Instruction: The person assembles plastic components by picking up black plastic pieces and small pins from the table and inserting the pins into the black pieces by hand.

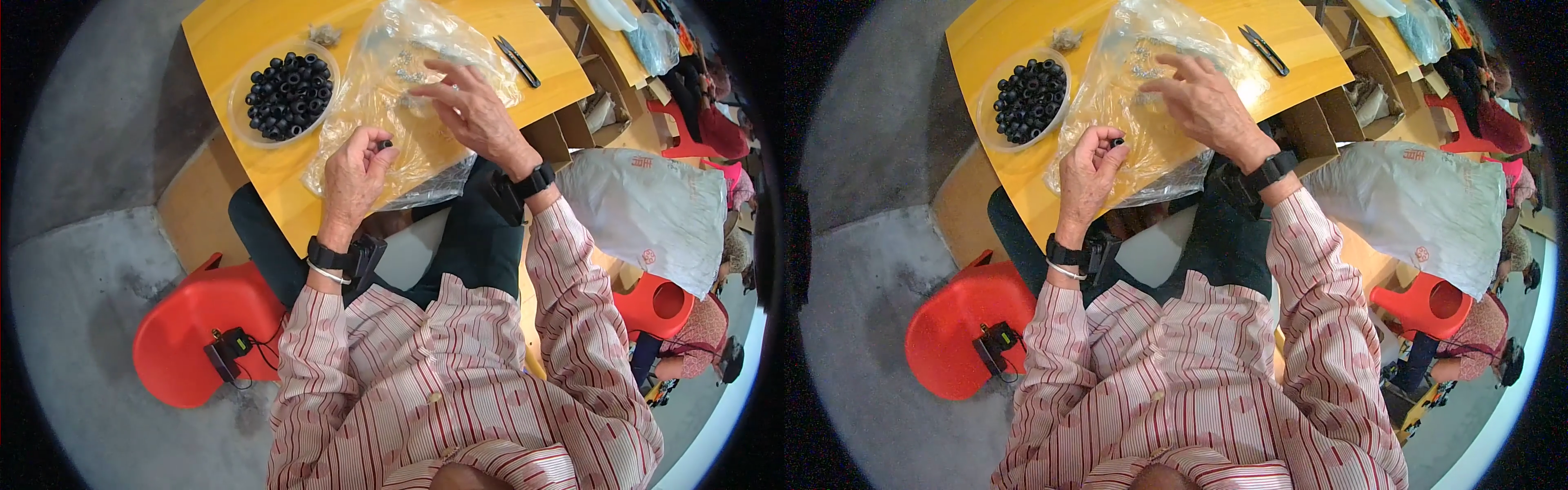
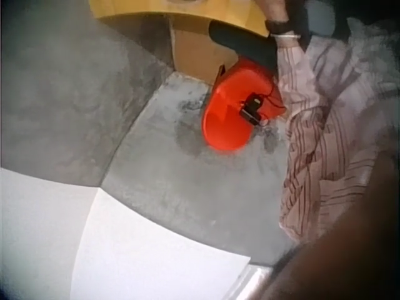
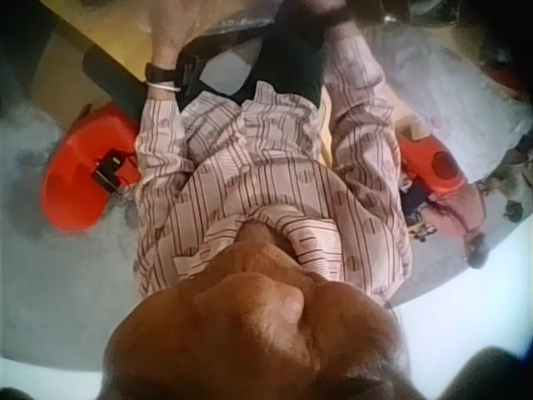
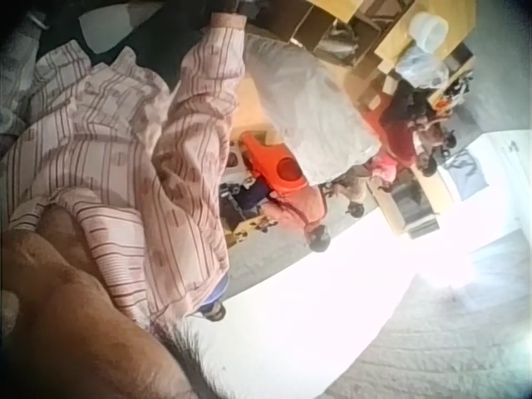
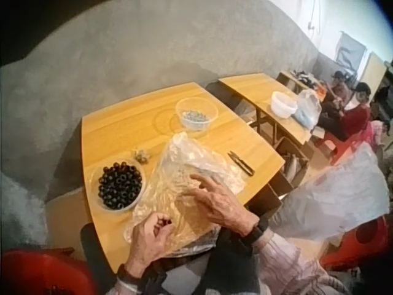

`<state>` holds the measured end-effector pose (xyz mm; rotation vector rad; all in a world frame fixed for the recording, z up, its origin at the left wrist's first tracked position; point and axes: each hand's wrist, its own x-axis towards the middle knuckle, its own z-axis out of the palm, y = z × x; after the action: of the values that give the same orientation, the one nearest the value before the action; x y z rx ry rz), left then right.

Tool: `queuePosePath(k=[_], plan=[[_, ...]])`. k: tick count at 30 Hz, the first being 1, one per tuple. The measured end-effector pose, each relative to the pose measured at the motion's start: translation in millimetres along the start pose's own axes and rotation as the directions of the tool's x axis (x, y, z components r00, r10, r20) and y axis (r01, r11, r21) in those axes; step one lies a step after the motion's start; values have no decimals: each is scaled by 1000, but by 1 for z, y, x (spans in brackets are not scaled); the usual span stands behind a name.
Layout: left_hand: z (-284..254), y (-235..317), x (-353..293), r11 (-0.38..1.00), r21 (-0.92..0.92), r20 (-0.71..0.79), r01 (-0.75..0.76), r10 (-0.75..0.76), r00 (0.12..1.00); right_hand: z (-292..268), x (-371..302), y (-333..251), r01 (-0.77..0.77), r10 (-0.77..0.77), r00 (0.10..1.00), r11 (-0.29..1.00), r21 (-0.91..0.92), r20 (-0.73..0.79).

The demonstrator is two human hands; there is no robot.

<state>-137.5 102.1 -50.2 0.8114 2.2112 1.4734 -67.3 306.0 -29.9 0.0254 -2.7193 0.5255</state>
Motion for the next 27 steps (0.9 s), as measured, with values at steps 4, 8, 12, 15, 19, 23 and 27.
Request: queuePosePath(k=[4, 8, 12, 15, 19, 23, 27], plan=[[0, -3, 0, 1000, -12, 2, -4, 4, 1000, -6, -7, 8, -106, 108, 991, 994, 38, -73], [0, -4, -2, 1000, 5, 2, 2, -2, 1000, -6, -11, 5, -105, 105, 993, 994, -4, -45], [0, -1, -3, 1000, -9, 0, -3, 3, 1000, 2, -11, -1, -82, 81, 996, 996, -43, -26], [0, 1, -2, 999, -40, 8, 11, -11, 1000, 8, -2, -11, -31, 30, 999, 998, -53, -17], [-2, 3, -4, 997, -67, 13, 43, -42, 999, 19, 15, -25, 37, -36, 999, 994, -103, 7], [-4, -5, -7, 994, -102, 11, 47, -47, 999, 30, 26, -33, 53, -55, 998, 989, -138, -7], [-5, -10, -6, 979, -201, 14, 38, -36, 999, 34, 27, -32, 82, -73, 996, 983, -164, 57]])
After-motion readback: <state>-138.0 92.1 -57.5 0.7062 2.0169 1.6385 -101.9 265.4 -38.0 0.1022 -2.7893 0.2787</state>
